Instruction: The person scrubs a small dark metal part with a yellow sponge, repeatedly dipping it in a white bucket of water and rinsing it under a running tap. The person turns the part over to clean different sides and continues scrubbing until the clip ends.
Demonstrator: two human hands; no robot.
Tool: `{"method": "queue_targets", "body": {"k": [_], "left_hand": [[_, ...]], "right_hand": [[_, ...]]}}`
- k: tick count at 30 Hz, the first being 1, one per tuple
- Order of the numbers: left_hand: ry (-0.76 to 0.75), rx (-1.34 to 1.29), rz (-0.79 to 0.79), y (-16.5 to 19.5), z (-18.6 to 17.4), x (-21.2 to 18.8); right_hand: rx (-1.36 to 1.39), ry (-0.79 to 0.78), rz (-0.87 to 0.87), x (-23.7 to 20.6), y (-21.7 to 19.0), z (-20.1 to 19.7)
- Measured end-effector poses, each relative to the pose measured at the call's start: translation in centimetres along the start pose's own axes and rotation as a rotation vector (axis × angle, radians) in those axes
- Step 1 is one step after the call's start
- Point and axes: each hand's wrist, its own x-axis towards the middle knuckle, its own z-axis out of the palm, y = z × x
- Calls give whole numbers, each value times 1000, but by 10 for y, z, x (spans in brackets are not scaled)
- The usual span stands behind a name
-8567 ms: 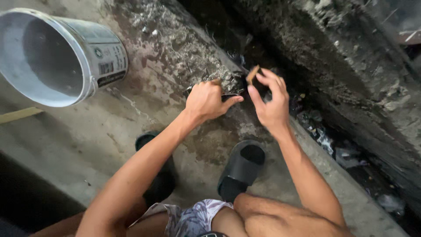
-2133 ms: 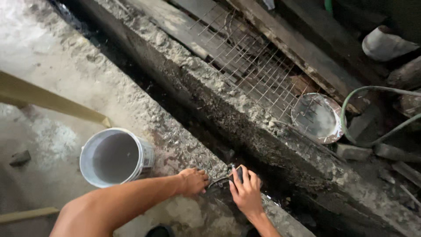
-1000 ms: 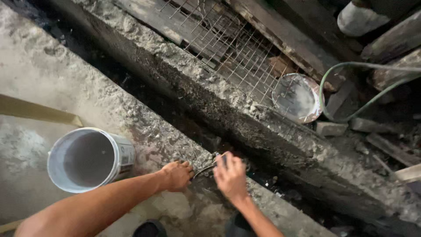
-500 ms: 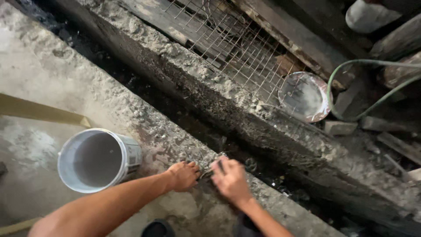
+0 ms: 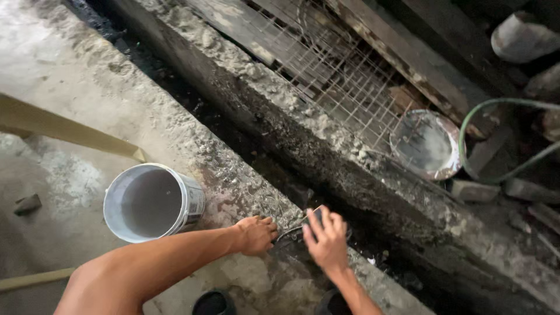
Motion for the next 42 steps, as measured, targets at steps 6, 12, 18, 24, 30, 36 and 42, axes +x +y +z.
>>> {"method": "queue_targets", "body": {"k": [6,12,18,24,30,36,42], "left_hand": [[-3,62,-9,-7,10,2],[13,61,-3,-13,19,7],[39,41,6,-16,28,14],[-4,19,-20,-18,23,9],[-51,60,-64,-4,5,-1],[-126,-82,-196,20,-13,4],[-45,-266,-227,30,-22,11]], "right_hand": [[32,-75,-64,-3,6,-2],[26,-31,-14,-6,2,2],[-5,-48,25,-11,3,5],[168,-21,242,-16,11,20],[168,-50,167,-24,28,30],[357,-113,273,-32,50,34],[478,-71,361,-34,55,38]]}}
